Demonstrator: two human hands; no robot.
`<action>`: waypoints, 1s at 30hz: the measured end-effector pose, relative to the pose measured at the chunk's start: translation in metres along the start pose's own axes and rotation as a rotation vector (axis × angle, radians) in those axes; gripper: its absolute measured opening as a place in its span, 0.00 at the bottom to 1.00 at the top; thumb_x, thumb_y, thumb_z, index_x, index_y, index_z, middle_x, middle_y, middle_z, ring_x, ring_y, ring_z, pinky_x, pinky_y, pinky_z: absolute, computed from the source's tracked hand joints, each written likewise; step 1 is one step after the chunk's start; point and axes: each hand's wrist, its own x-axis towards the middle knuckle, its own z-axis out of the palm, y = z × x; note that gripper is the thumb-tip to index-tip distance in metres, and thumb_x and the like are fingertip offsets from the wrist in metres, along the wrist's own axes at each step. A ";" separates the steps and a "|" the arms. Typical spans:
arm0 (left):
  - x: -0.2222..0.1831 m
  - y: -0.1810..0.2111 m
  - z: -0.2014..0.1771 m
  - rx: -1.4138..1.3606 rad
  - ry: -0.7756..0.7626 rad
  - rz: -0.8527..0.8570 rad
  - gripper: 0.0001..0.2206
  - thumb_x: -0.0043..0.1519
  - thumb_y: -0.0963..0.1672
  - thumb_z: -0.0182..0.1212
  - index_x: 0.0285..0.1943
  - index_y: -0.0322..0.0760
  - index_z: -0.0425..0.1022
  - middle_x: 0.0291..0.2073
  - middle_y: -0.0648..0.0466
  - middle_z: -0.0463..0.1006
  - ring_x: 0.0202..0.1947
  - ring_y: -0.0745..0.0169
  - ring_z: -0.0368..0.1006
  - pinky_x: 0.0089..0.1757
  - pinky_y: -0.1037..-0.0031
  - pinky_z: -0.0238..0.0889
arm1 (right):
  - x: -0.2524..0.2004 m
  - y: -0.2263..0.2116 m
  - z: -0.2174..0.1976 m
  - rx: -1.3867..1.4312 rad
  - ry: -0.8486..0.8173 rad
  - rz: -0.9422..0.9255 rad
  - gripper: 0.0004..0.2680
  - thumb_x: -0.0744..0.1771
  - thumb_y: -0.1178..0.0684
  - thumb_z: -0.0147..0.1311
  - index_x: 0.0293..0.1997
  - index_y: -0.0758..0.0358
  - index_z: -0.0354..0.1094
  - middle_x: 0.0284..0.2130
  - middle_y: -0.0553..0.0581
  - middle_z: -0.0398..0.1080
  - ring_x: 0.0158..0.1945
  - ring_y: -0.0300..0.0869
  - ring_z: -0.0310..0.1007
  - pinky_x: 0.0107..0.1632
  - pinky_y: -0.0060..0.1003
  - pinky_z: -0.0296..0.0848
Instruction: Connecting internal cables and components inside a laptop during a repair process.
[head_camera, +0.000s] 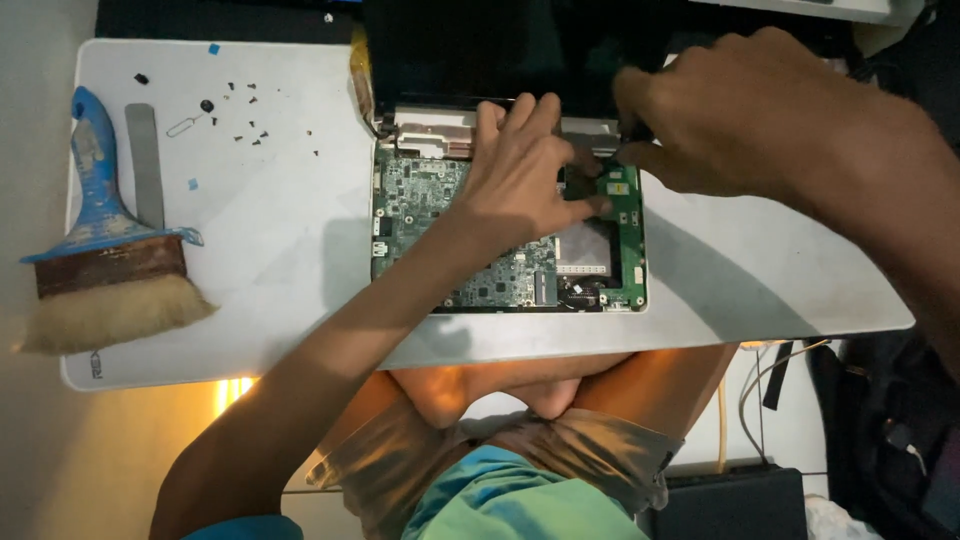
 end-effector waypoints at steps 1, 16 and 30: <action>0.000 -0.002 0.002 -0.001 0.000 -0.001 0.24 0.56 0.64 0.85 0.46 0.54 0.97 0.47 0.51 0.68 0.51 0.48 0.60 0.58 0.49 0.48 | 0.001 0.000 0.010 0.000 -0.001 -0.001 0.15 0.73 0.35 0.60 0.57 0.53 0.79 0.37 0.58 0.90 0.32 0.55 0.94 0.37 0.47 0.90; 0.007 -0.006 0.000 0.065 0.003 0.113 0.26 0.60 0.65 0.79 0.56 0.55 0.94 0.48 0.50 0.68 0.48 0.47 0.60 0.52 0.51 0.47 | 0.005 0.010 0.026 -0.040 -0.007 0.057 0.27 0.80 0.21 0.45 0.44 0.50 0.85 0.36 0.61 0.88 0.27 0.57 0.90 0.34 0.48 0.88; 0.021 -0.017 0.005 0.245 -0.100 0.278 0.34 0.64 0.69 0.70 0.44 0.42 0.93 0.64 0.49 0.75 0.56 0.47 0.64 0.56 0.53 0.53 | 0.008 0.005 0.014 -0.168 -0.024 -0.014 0.19 0.78 0.23 0.47 0.50 0.38 0.83 0.33 0.46 0.88 0.26 0.43 0.90 0.30 0.35 0.84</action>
